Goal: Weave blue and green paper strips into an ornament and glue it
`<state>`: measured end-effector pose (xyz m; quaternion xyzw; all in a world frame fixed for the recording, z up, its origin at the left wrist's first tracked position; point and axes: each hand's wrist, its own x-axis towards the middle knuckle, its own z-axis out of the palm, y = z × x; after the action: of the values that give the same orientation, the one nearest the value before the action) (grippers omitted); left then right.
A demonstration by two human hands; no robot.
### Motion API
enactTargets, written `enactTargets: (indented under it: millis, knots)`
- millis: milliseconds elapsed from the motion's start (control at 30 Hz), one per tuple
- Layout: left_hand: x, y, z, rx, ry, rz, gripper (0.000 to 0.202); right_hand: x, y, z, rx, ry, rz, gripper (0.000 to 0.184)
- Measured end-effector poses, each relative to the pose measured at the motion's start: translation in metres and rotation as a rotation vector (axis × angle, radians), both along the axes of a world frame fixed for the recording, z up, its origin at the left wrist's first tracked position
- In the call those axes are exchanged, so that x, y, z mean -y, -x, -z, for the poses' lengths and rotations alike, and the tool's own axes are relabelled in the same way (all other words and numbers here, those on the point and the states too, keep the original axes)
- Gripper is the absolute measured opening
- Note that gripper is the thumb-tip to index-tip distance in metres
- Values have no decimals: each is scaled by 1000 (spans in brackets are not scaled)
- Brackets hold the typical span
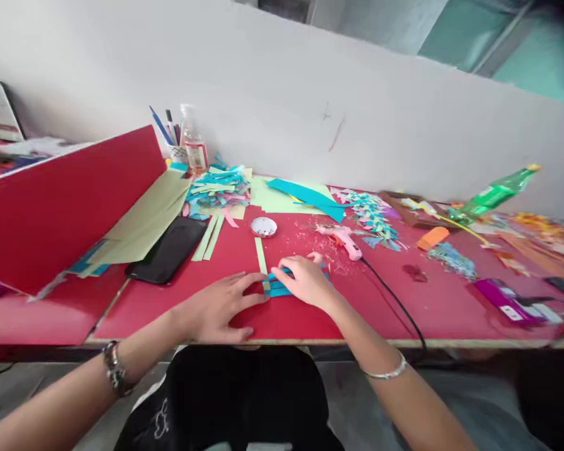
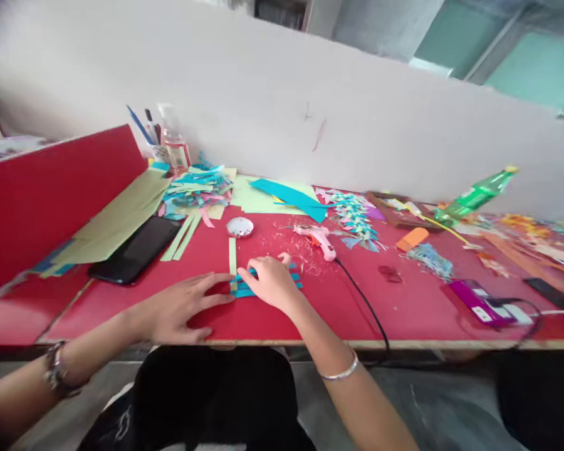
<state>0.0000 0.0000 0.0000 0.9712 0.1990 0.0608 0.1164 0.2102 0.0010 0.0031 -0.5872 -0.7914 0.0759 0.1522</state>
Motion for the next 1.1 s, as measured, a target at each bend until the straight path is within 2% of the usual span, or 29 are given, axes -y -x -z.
enactTargets:
  millis: [133,267,567,800,1100]
  knots:
    - [0,4,1,21,-9,-3,52,-4,-4,5,-52,90,-33,20]
    - [1,4,2,16,7,-7,53,-5,-7,3,-90,153,-80,21]
    - [-1,3,2,20,25,-12,56,-6,-11,4,-92,162,-119,24]
    - [-1,3,0,24,29,-15,55,-4,-17,3,-52,118,-64,26]
    - [-2,3,3,9,-11,-7,54,2,-43,7,3,60,69,25]
